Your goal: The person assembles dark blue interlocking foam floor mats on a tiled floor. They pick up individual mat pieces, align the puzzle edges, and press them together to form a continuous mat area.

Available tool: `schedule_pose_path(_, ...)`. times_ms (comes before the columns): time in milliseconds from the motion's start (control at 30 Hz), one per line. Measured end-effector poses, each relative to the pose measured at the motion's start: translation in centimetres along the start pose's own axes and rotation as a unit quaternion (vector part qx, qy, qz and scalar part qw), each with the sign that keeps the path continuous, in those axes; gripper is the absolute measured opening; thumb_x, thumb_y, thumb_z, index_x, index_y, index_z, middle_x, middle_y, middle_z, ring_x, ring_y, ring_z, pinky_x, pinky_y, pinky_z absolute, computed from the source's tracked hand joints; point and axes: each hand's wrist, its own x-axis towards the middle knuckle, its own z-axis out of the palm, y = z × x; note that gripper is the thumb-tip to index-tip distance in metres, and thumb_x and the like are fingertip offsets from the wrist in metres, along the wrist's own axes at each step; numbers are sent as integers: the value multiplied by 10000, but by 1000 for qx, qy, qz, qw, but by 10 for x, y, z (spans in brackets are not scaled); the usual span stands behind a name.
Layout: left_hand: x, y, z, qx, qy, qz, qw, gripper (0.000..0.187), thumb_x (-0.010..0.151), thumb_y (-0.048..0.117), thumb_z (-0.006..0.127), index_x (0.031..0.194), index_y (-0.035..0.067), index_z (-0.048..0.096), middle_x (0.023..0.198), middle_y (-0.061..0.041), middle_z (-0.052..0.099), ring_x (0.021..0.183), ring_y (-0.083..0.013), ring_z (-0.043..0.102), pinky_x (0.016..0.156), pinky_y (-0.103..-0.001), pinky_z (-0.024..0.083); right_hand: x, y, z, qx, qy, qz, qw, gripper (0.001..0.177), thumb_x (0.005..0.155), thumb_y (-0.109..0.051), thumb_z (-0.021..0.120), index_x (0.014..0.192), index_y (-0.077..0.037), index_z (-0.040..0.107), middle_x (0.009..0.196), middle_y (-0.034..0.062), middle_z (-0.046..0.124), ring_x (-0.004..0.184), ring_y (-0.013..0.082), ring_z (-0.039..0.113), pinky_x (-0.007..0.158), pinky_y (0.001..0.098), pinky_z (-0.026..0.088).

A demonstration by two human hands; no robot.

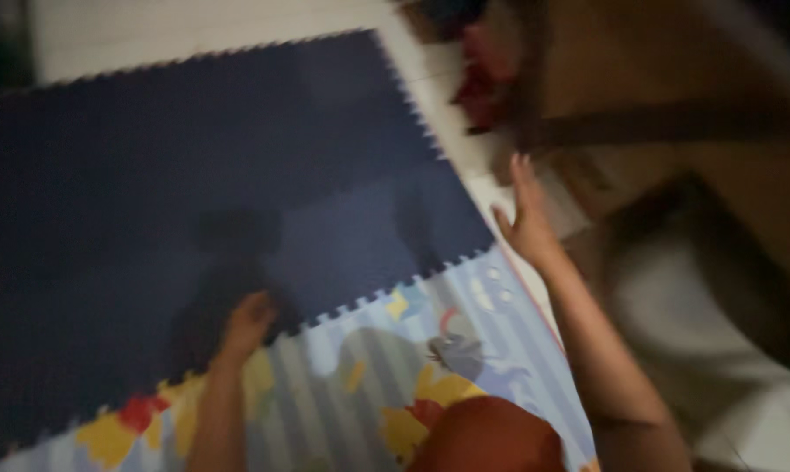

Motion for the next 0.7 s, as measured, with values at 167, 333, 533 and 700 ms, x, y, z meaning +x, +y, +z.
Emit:
schedule_pose_path(167, 2, 53, -66, -4, 99, 146, 984, 295, 1013, 134, 648, 1281, 12, 664, 1156, -141, 734, 1043, -200, 691, 954, -315, 532, 26, -47, -232, -288, 328, -136, 889, 593, 1070, 35, 699, 1602, -9, 440, 1645, 187, 476, 1539, 406, 439, 1282, 476, 282)
schedule_pose_path(333, -10, 107, -73, -54, 104, 103, 988, 285, 1057, 90, 559, 1310, -19, 632, 1163, -136, 729, 1059, -189, 693, 976, -312, 523, 84, -20, -387, -410, 415, -51, 810, 479, 946, -183, 691, 1392, -50, 579, 1397, 221, 564, 1296, 423, 489, 1067, 544, 406)
schedule_pose_path(533, -7, 118, -56, -60, 63, 108, 990, 267, 1038, 94, 581, 1274, -12, 648, 1123, -132, 746, 1022, -185, 696, 939, -305, 521, 151, 66, -419, -528, 388, 35, 755, 222, 689, -215, 743, 888, -114, 739, 866, 170, 727, 776, 408, 678, 621, 485, 550)
schedule_pose_path(700, -18, 121, -46, -15, 46, 84, 995, 288, 1022, 84, 565, 1282, -5, 651, 1123, -125, 756, 1005, -191, 701, 920, -299, 528, 168, 126, -423, -560, 456, 61, 689, 268, 617, -435, 819, 713, -208, 714, 669, 43, 706, 619, 287, 688, 510, 436, 541)
